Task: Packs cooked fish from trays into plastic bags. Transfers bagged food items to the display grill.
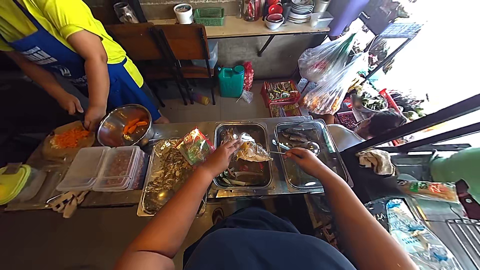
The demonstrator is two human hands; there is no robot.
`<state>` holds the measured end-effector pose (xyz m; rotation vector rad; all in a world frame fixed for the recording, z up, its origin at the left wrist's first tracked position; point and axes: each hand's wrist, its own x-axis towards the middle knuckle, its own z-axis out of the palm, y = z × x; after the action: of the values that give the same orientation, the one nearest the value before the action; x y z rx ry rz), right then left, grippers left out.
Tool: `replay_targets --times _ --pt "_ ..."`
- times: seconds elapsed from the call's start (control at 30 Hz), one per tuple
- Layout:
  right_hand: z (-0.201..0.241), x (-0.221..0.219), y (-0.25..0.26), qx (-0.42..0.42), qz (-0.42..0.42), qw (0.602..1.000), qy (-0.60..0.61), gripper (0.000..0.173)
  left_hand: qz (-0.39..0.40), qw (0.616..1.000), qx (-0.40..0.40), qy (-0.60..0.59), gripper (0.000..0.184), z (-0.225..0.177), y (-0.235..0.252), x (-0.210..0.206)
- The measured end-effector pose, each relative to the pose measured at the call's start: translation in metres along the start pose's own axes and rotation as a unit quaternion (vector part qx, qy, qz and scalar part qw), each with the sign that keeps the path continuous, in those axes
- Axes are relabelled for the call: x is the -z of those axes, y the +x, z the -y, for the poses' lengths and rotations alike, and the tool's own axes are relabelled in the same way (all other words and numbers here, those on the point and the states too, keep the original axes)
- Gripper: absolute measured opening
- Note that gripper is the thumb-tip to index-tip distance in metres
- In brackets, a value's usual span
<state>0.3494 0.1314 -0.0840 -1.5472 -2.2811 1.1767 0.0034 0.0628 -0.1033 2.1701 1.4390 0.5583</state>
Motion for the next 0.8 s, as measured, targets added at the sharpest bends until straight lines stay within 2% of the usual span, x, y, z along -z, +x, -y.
replay_targets --times 0.3,0.47,0.63,0.8 --pt "0.005 -0.017 0.001 0.027 -0.008 1.0 -0.004 0.034 -0.008 0.998 0.011 -0.067 0.04 0.007 -0.012 0.0" --pt "0.009 -0.02 0.001 0.033 -0.01 0.999 -0.013 0.034 -0.008 0.997 -0.014 -0.071 0.04 0.011 -0.014 0.003" --pt "0.014 -0.02 0.0 -0.012 -0.009 1.0 -0.009 0.035 -0.018 0.996 -0.037 -0.079 0.038 0.014 -0.018 0.003" --pt "0.022 -0.023 -0.003 -0.059 -0.007 0.998 -0.01 0.036 -0.063 0.993 -0.033 -0.095 0.038 0.019 -0.025 -0.01"
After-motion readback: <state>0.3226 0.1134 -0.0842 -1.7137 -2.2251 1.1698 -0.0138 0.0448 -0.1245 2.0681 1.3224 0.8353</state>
